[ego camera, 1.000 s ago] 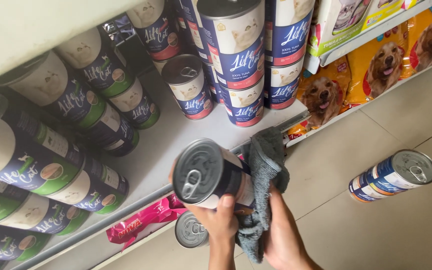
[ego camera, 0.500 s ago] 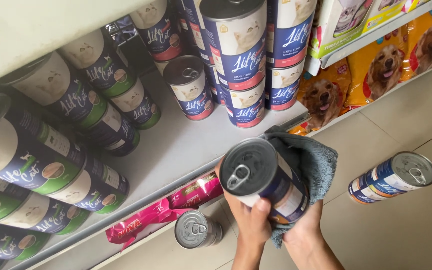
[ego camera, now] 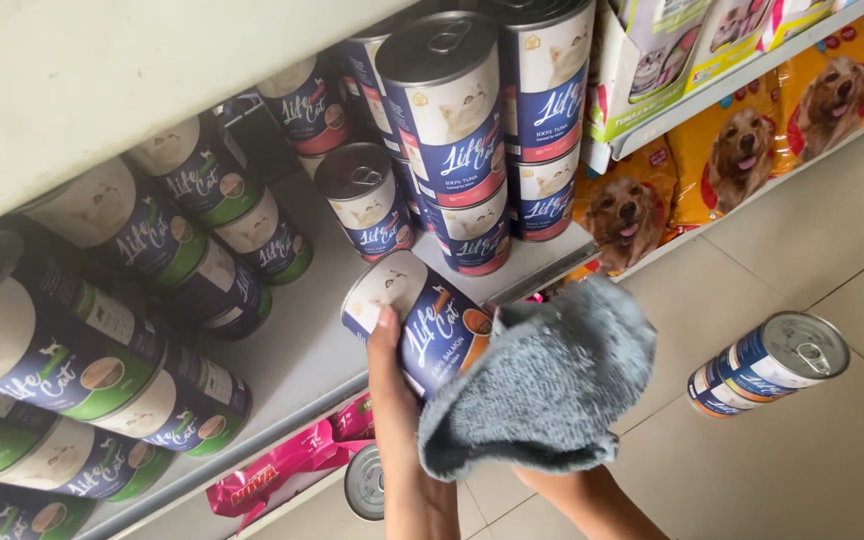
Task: Wiping down canned pet food with a rag and organizing them on a grocery store shelf.
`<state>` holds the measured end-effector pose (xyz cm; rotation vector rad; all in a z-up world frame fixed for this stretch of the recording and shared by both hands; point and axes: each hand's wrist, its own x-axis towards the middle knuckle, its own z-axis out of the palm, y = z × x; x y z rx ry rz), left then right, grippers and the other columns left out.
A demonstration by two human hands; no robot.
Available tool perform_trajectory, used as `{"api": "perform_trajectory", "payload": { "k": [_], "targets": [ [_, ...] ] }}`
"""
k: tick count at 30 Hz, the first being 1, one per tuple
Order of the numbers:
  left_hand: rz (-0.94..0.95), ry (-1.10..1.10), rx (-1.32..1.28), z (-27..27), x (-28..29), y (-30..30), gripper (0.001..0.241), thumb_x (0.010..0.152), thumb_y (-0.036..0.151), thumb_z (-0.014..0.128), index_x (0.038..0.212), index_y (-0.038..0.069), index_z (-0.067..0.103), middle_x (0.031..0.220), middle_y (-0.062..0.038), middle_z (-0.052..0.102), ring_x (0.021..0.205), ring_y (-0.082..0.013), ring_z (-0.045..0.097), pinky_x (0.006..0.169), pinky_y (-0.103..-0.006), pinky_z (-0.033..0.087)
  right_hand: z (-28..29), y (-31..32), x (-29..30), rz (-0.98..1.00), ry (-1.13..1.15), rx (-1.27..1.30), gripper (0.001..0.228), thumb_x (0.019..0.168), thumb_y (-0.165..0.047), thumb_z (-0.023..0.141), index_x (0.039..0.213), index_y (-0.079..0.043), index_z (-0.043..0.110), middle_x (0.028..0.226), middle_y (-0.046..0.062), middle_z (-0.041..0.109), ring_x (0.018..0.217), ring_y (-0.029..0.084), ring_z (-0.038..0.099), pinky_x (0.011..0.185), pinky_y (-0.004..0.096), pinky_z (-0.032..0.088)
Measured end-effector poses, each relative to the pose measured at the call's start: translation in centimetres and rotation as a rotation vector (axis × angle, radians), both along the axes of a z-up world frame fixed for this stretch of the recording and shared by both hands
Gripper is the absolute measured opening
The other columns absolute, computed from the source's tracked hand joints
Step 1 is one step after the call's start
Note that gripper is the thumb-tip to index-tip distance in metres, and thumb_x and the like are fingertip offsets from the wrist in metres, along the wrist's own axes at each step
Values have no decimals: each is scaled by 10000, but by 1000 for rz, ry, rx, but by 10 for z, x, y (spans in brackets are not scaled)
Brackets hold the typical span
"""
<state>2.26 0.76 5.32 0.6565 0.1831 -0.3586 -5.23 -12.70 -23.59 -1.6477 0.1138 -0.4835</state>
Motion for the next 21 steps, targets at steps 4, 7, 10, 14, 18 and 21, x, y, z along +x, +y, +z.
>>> {"api": "perform_trajectory", "payload": {
  "k": [4,7,10,14,18,21],
  "targets": [
    [33,81,142,-37,2,2,635,880,479,652,1337,48,562,992,-163,717,815,-264,695,759,-412,565,27,11,8,-212,-101,-270,268,873,-29,718,1138,11,703,1161,124,693,1086,264,683,994,394,519],
    [-4,105,170,-49,1,0,646,834,490,619,1290,34,587,1021,-179,760,873,-269,743,810,-405,605,46,15,11,-372,-170,-477,334,842,-6,710,1174,10,674,1222,116,680,1152,263,653,1046,397,475],
    [66,74,8,-56,1,-1,652,869,503,600,1284,0,588,1049,-168,743,904,-268,736,832,-410,597,49,14,8,-483,-207,-623,379,822,9,705,1198,10,654,1262,111,671,1195,263,633,1081,400,445],
    [103,52,-53,-38,1,-4,669,855,533,569,1247,-6,612,1026,-208,755,855,-291,741,793,-421,608,19,14,5,-376,-283,-314,439,706,-42,823,1119,-34,675,1158,77,706,1117,240,667,1049,378,479],
    [42,-11,-22,-34,2,2,701,880,540,565,1271,-41,593,1039,-220,755,845,-297,750,792,-418,612,110,25,5,-105,-307,-326,751,721,-77,843,1381,23,501,1387,159,579,1288,281,560,1095,420,426],
    [-11,94,147,-37,5,9,718,855,543,570,1326,1,561,1085,-229,735,867,-296,755,792,-416,623,102,10,3,-155,-168,-653,708,775,-78,790,1430,-38,525,1429,124,599,1336,265,551,1133,420,412]
  ]
}}
